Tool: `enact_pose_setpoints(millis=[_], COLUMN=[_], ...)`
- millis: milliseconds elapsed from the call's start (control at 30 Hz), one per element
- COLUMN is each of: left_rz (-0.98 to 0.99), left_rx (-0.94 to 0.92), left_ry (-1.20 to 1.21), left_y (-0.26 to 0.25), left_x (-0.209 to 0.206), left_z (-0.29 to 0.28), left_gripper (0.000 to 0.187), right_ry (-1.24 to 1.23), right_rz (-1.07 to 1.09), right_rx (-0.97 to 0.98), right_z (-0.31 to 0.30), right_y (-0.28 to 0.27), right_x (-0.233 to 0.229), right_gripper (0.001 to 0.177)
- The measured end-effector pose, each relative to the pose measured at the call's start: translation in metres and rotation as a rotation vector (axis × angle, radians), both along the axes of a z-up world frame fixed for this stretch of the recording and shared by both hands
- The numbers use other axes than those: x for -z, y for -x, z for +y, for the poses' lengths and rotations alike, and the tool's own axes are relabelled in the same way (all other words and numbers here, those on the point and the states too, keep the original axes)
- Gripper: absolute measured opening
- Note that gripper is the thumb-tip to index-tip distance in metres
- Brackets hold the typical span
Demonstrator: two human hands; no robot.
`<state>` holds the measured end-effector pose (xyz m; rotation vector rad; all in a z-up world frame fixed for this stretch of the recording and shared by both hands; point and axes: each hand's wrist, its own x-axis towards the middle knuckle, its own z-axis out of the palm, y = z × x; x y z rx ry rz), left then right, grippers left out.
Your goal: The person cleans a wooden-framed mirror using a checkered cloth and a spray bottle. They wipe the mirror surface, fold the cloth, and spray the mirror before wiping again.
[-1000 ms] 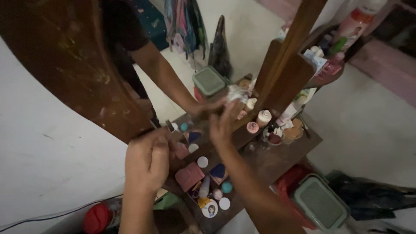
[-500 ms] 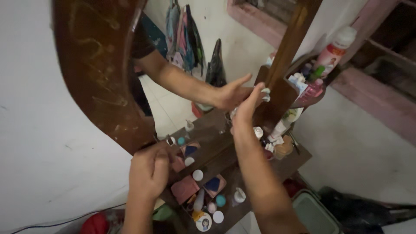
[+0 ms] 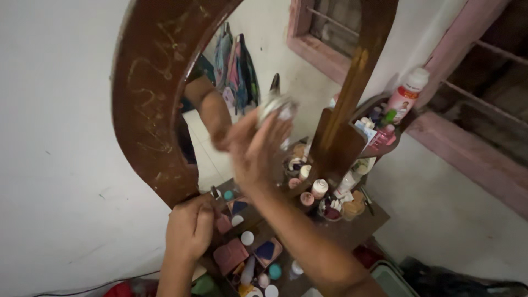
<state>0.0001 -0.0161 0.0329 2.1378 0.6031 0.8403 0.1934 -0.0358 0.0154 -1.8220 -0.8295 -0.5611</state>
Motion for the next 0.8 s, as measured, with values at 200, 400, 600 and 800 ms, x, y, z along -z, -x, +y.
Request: enact_pose_setpoints(millis=[200, 400, 600, 800], left_rz=[-0.068, 0.007, -0.032, 0.001], left_rx=[0.033, -0.004, 0.009, -0.017], left_ry=[-0.017, -0.034, -0.013, -0.014], left_y=[0.001, 0.004, 0.005, 0.007], left_x=[-0.004, 0.002, 0.000, -0.001], left_z=[-0.002, 0.001, 0.000, -0.001], left_gripper=[0.034, 0.032, 0.030, 0.032], right_ry=[0.530, 0.137, 0.046, -0.271], right_rz=[-0.304, -0.487, 0.207, 0.326], right_rx=[-0.216, -0.127, 0.039, 0.181], right_z=[-0.018, -0.036, -0.021, -0.017], right_y=[0.019, -0.039, -0.104, -0.119], right_x=[0.073, 0.153, 0.164, 0.031], right_gripper=[0.112, 0.096, 0.099, 0.099])
